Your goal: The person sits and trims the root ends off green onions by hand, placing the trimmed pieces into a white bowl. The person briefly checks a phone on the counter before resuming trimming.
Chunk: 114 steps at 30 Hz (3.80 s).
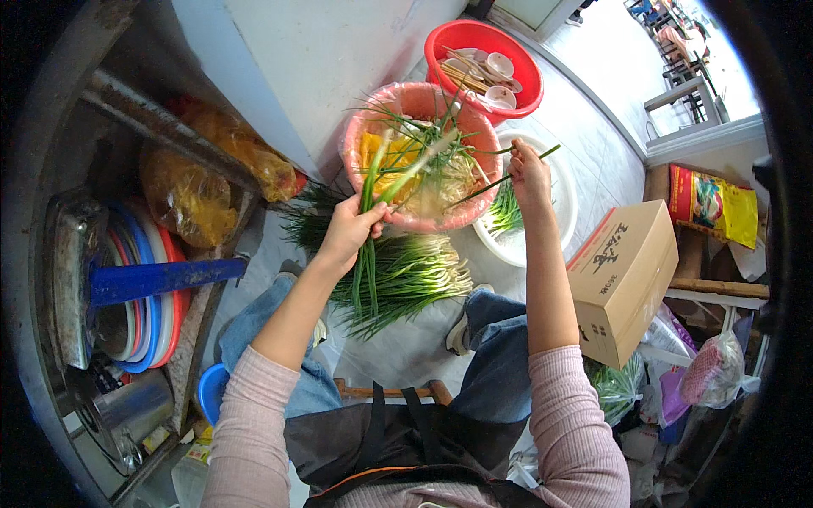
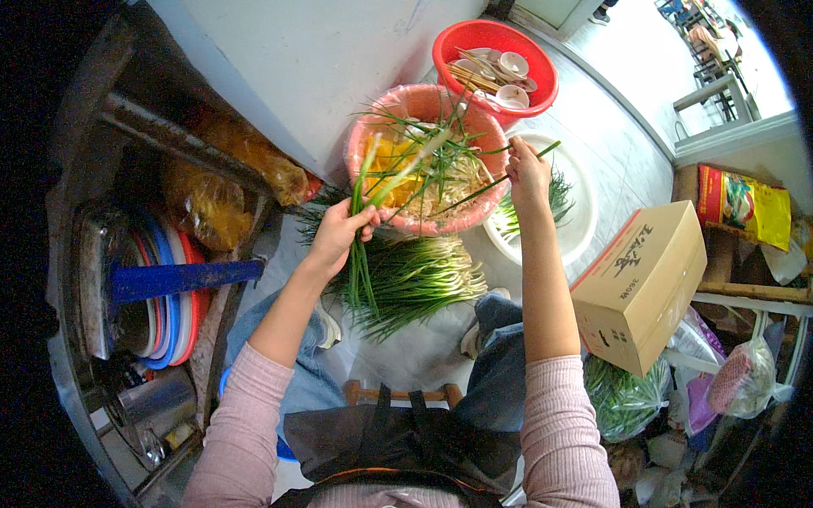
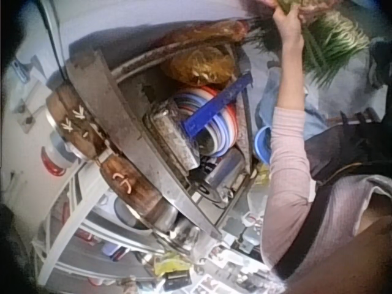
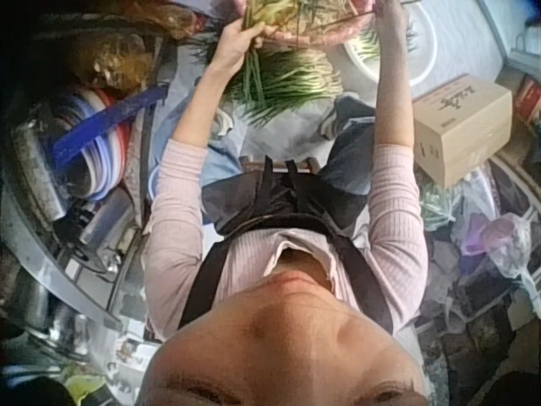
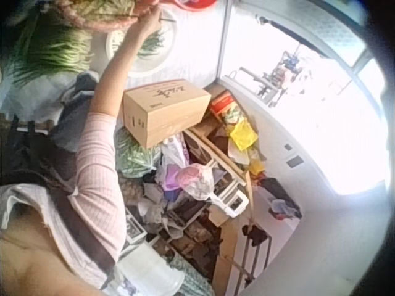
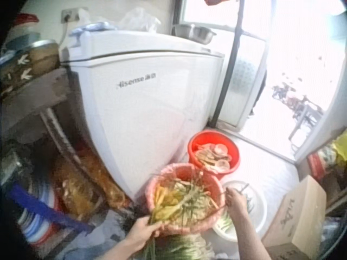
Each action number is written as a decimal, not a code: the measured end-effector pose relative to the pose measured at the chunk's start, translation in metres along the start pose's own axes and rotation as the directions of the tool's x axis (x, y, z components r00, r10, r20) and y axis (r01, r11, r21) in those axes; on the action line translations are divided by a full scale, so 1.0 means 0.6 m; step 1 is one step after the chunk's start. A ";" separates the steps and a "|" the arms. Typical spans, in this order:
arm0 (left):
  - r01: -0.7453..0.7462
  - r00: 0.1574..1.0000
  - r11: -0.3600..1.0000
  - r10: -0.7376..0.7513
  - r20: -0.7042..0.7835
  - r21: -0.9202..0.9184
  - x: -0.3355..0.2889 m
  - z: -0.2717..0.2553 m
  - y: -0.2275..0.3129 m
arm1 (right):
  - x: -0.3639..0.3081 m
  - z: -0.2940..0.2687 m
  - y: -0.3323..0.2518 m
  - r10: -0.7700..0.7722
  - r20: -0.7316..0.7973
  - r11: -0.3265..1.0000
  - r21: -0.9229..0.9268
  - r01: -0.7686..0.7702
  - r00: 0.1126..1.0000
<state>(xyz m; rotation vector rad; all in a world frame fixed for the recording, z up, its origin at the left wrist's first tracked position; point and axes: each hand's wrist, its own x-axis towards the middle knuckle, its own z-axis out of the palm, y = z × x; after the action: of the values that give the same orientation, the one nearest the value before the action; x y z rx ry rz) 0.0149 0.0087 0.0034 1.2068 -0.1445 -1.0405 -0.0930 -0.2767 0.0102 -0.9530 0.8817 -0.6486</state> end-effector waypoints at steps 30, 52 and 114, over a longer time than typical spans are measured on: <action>0.127 0.980 0.992 -0.123 0.159 -0.016 -0.009 0.059 -0.016 | -0.067 0.081 0.102 0.392 0.171 0.919 -0.126 -0.374 0.904; 0.239 0.970 0.970 -0.236 0.066 -0.046 -0.001 0.041 -0.017 | -0.081 0.087 0.112 0.484 0.277 0.867 -0.023 -0.498 0.830; 0.062 0.998 0.997 -0.063 -0.012 -0.051 0.005 0.028 -0.023 | -0.129 0.099 0.107 0.222 0.423 0.785 -0.612 0.096 0.879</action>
<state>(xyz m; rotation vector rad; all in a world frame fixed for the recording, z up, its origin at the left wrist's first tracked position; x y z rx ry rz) -0.0015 -0.0048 -0.0023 1.1786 -0.0703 -1.0842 -0.0743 -0.1624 -0.0026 -1.5914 0.6756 -0.0159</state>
